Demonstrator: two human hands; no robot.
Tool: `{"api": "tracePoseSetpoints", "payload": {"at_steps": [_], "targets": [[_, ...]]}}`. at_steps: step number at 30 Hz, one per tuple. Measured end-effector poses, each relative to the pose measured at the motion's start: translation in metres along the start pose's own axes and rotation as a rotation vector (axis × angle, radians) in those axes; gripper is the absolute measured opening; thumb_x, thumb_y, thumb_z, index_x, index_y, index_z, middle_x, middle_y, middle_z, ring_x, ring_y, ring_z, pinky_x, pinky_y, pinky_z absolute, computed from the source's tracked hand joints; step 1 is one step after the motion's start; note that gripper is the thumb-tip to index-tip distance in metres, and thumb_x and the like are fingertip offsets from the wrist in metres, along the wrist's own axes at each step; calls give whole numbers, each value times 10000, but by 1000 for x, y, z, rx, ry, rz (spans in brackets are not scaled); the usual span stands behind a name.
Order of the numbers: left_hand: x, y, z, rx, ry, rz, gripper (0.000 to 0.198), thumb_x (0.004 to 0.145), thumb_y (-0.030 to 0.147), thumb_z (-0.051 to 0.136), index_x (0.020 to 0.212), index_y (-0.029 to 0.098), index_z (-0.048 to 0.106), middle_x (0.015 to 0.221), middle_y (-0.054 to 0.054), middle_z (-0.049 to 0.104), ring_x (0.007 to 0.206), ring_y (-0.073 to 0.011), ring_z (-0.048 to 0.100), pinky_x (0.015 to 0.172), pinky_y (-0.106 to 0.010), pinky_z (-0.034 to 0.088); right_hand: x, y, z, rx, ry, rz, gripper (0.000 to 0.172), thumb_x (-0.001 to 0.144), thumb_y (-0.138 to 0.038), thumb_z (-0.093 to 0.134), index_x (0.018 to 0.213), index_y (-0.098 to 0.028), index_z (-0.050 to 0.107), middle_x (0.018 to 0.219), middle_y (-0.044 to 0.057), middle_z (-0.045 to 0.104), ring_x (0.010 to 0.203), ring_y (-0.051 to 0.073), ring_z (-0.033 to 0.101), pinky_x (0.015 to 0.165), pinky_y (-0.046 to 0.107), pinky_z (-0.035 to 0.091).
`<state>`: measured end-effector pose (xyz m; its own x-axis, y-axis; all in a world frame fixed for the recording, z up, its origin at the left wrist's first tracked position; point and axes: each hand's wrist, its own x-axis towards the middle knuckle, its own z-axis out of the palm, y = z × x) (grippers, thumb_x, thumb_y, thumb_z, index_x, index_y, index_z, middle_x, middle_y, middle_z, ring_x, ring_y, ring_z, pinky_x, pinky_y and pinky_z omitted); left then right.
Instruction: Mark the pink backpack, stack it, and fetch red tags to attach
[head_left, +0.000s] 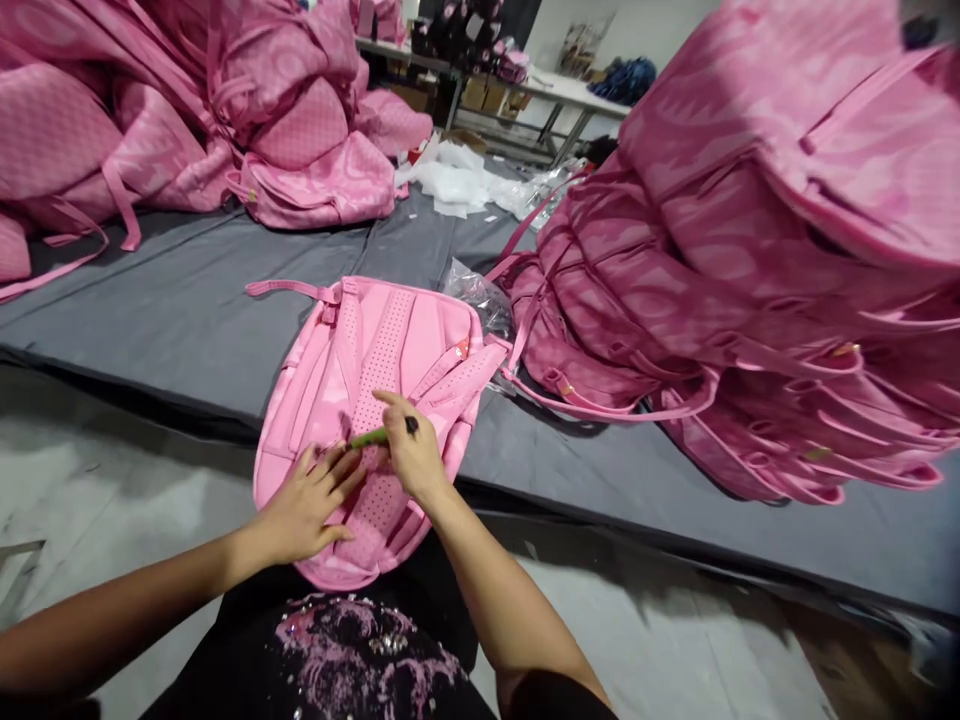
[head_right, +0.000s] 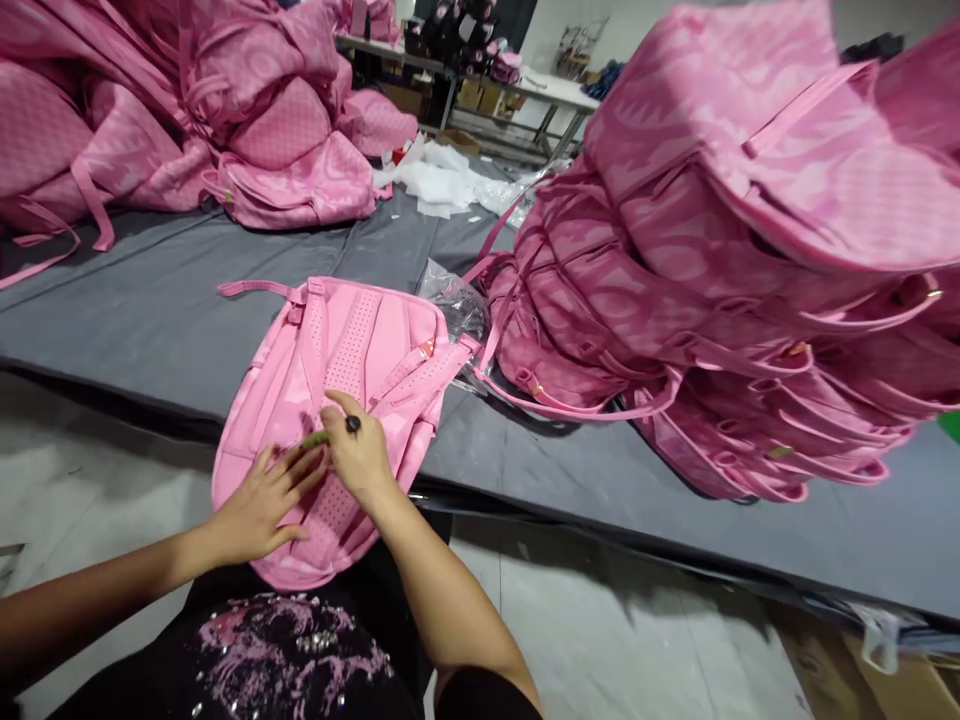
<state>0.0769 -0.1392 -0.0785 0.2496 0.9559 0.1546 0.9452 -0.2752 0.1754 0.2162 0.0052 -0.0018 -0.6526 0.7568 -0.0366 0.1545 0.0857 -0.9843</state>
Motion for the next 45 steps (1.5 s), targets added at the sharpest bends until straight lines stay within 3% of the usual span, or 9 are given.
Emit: {"api": "tracePoseSetpoints", "payload": {"at_steps": [4, 7, 12, 15, 18, 21, 27, 36, 45], "targets": [[16, 37, 59, 80, 17, -135, 681, 918, 657, 494, 1437, 218, 524, 1505, -139, 484, 1465, -351, 302, 1208, -597, 110, 10, 45, 25, -80, 120, -414, 517, 957, -392, 560, 1441, -224, 487, 1285, 128, 667, 1102, 241, 666, 961, 427, 536], [27, 67, 83, 98, 16, -125, 743, 931, 699, 404, 1468, 193, 492, 1506, -151, 480, 1449, -348, 322, 1195, -567, 122, -2, 92, -5, -531, 155, -614, 556, 901, -132, 518, 1450, -221, 489, 1443, 160, 535, 1349, 292, 493, 1106, 541, 406], [16, 75, 70, 112, -82, 174, 805, 939, 699, 369, 1489, 117, 454, 1564, -194, 381, 1438, -356, 348, 1135, -514, 255, -24, 130, -119, -1059, 710, -501, 534, 841, -77, 526, 1372, -134, 544, 1375, 275, 542, 1375, 428, 420, 1036, 649, 390], [33, 59, 42, 10, -85, 259, 603, 963, 575, 463, 1282, 92, 633, 1392, -209, 576, 1253, -340, 546, 979, -449, 419, -30, 130, -150, -1023, 956, -355, 460, 921, -290, 572, 1353, -136, 533, 1301, 257, 601, 1331, 418, 466, 1055, 691, 337], [100, 38, 3, -86, 12, 357, 317, 999, 299, 468, 1149, 103, 668, 1120, -136, 706, 1000, -234, 636, 862, -362, 461, -37, 127, -136, -888, 871, -227, 438, 955, -293, 518, 1369, -152, 492, 1352, 219, 580, 1326, 349, 486, 1071, 632, 375], [201, 23, -29, 104, 139, 433, 311, 983, 277, 506, 1197, 95, 639, 1291, -177, 623, 1238, -315, 517, 991, -454, 397, -44, 127, -116, -883, 840, -184, 399, 955, -246, 521, 1343, -156, 503, 1299, 203, 617, 1250, 312, 549, 1032, 558, 434], [322, 16, -33, 371, -134, 596, 436, 955, 528, 520, 896, 133, 694, 891, -114, 696, 880, -261, 584, 829, -414, 389, -53, 134, -120, -931, 840, -170, 382, 956, -249, 551, 1328, -173, 505, 1330, 190, 607, 1314, 315, 510, 1044, 551, 404], [353, -47, -79, 376, 89, 383, 590, 937, 700, 399, 846, 172, 647, 1214, -97, 597, 1226, -267, 366, 1163, -587, 118, -51, 139, -125, -901, 827, -162, 358, 950, -236, 560, 1297, -167, 510, 1319, 190, 619, 1296, 325, 531, 1032, 552, 406], [326, 0, -56, 362, -236, 490, 501, 820, 659, 639, 894, 165, 670, 897, -87, 695, 900, -258, 563, 925, -436, 360, -68, 103, -130, -737, 942, -450, 391, 878, -96, 619, 1252, -184, 542, 1028, 81, 732, 968, 227, 688, 981, 492, 468]]}}
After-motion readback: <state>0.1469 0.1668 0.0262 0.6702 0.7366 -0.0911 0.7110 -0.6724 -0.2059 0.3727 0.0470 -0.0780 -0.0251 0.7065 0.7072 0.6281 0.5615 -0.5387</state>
